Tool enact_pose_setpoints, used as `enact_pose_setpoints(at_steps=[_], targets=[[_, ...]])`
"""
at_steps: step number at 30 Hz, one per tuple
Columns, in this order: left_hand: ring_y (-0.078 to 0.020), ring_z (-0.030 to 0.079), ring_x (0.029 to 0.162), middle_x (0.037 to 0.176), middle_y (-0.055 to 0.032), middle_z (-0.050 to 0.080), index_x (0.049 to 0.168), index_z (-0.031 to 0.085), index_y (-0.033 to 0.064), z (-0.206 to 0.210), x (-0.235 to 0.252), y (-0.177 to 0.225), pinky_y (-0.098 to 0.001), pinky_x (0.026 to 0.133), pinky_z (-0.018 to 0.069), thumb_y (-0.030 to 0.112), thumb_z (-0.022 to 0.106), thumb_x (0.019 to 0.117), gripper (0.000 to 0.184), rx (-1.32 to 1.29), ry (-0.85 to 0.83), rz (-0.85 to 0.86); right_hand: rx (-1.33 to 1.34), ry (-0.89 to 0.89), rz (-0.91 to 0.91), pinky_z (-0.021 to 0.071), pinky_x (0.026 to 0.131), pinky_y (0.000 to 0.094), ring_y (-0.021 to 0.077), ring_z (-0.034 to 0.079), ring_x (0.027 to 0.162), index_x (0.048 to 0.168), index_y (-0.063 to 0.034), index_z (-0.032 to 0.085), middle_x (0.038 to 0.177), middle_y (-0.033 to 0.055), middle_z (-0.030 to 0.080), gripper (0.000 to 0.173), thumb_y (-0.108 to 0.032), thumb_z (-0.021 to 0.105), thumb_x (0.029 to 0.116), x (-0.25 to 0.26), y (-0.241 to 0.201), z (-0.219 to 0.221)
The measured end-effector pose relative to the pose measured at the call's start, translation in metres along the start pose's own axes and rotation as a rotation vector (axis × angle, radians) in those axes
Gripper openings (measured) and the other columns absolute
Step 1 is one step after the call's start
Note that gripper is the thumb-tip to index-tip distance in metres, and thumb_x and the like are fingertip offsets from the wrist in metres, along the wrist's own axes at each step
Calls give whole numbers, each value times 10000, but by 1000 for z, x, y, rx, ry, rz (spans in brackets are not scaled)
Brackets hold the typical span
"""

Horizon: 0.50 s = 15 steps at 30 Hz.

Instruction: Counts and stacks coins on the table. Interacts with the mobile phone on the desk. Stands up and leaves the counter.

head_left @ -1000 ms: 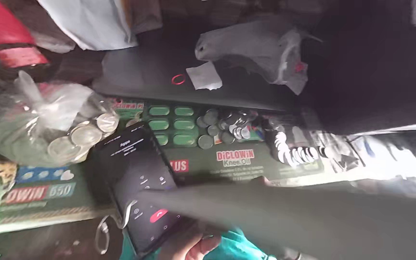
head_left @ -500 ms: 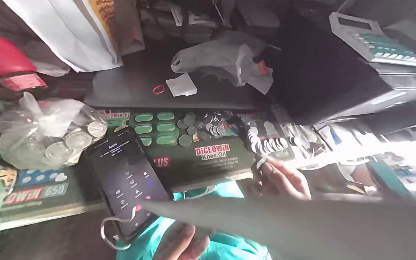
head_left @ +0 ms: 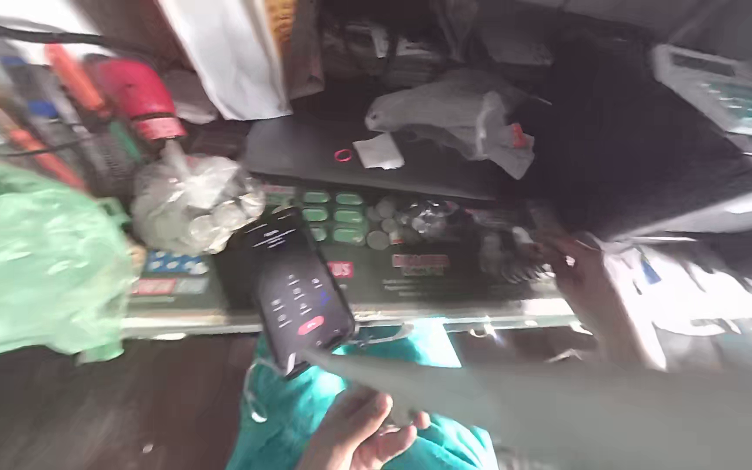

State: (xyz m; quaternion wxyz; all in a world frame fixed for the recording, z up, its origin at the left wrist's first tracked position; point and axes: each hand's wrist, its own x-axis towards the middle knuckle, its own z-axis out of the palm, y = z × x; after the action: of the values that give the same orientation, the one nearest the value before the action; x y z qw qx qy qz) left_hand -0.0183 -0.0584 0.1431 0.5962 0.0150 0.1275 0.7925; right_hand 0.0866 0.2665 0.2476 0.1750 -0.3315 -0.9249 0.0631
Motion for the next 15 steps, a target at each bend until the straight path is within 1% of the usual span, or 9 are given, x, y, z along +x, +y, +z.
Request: enact_pose_setpoints(at_steps=[2,4,6,7,9,11,12,13,15], targets=[[-212,717,1088,1224,-138,713,1238,713,60,-2,-1,2,-300,938,591,146,596,1019,263,2,-4,4,-30,44,1,444,967,693,531,593,1157,1160,23,719,1172,323,654,274,-130,538,1021,-2,-9,5],[-237,712,1116,1236,-152,708,1249,702,52,-4,-1,3,-321,958,586,124,580,1027,264,-14,-16,-7,-13,95,-26,457,936,663,521,595,1126,1193,7,717,1177,324,639,312,-171,515,1035,-4,-25,7],[-251,699,1143,1248,-165,699,1271,688,46,-7,0,4,-328,981,572,103,550,1040,274,-42,-51,-17,21,97,-66,487,882,638,497,615,1089,1211,-13,716,1186,304,642,355,-242,512,1031,-7,-42,11],[-256,695,1152,1250,-170,697,1275,684,42,-8,0,4,-331,988,569,93,543,1042,277,-55,-55,-18,37,89,-95,508,884,617,482,630,1094,1209,-17,722,1197,299,654,376,-278,521,1027,-8,-52,13],[-266,691,1157,1255,-178,693,1279,676,30,-11,0,4,-335,994,565,81,538,1042,279,-67,-49,-16,74,96,-185,533,825,503,379,656,1005,1184,-42,741,1140,260,674,374,-322,557,1018,-9,-68,18],[-263,695,1147,1245,-172,695,1272,673,31,-11,0,6,-330,988,567,80,533,1042,273,-50,-24,-9,131,111,-278,525,776,386,274,648,926,1151,-56,759,1086,218,687,335,-302,578,1014,-8,-81,24],[-263,694,1146,1241,-168,696,1271,673,34,-11,0,7,-332,989,566,83,536,1042,272,-45,-21,-3,169,118,-322,518,764,350,242,645,909,1135,-50,766,1070,206,696,316,-283,590,1013,-7,-87,27],[-259,692,1149,1241,-163,696,1272,673,39,-12,0,8,-330,991,564,88,538,1042,271,-42,-24,2,198,118,-351,516,762,315,213,639,907,1126,-49,771,1066,195,700,301,-266,595,1014,-6,-92,30],[-256,692,1152,1249,-161,696,1275,676,44,-14,0,10,-328,995,562,86,535,1044,274,-49,-38,8,235,121,-382,511,806,275,188,640,939,1104,-49,778,1049,177,705,274,-235,600,1011,-6,-101,35]])
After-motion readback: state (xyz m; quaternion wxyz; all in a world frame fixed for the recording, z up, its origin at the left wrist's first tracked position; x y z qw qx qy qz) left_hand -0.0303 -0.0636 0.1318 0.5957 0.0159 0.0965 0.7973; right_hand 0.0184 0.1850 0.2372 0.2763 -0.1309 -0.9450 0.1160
